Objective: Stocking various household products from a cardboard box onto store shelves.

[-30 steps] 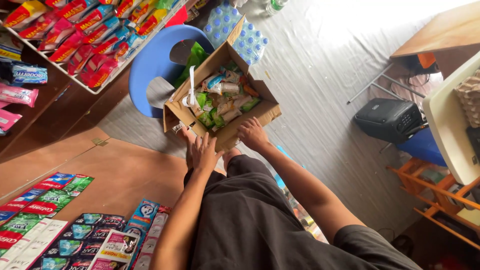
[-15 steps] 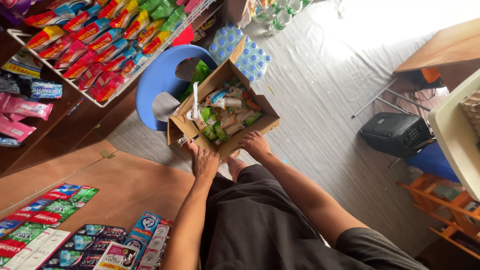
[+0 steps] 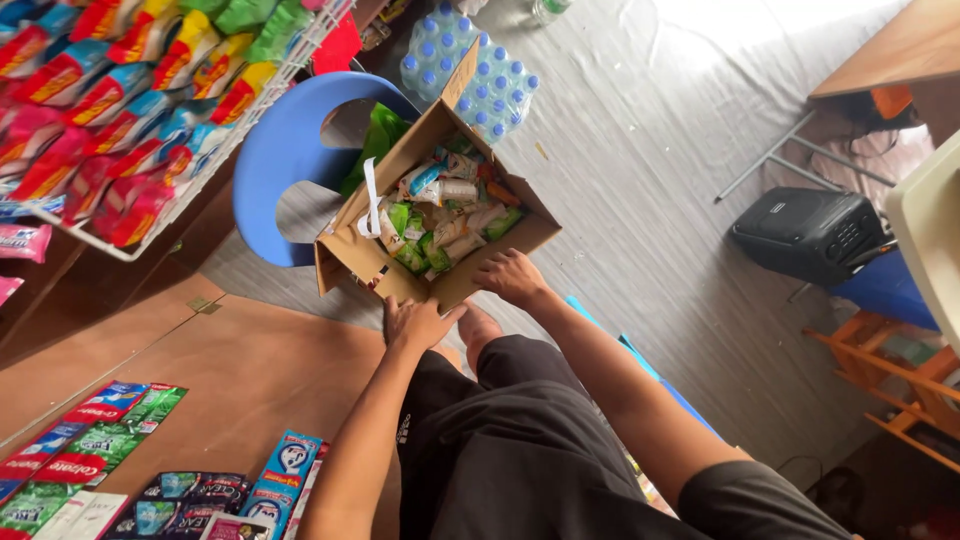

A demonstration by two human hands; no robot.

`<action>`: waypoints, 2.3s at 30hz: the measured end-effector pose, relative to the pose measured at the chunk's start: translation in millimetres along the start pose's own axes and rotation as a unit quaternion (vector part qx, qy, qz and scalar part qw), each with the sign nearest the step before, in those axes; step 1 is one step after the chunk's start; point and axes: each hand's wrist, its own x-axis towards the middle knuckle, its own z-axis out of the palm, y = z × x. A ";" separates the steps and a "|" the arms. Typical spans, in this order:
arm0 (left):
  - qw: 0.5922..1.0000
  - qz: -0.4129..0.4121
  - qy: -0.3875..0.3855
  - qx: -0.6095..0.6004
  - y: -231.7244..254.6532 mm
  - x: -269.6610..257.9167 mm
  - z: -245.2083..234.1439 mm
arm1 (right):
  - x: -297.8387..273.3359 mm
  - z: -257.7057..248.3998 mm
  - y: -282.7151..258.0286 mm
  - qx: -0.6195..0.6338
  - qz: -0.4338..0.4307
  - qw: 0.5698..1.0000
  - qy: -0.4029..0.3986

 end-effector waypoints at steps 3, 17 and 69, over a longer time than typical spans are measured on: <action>0.988 -0.027 -0.031 -0.151 3.5 34.0 -3.3 | 0.2 2.4 0.6 0.038 0.013 0.999 0.019; 0.935 0.230 0.202 -0.178 67.1 276.2 49.1 | 7.5 18.1 8.2 0.070 0.018 0.997 -0.002; 0.910 0.244 0.287 -0.173 2.0 270.5 49.1 | 57.0 -20.3 40.7 0.273 0.242 0.915 -0.172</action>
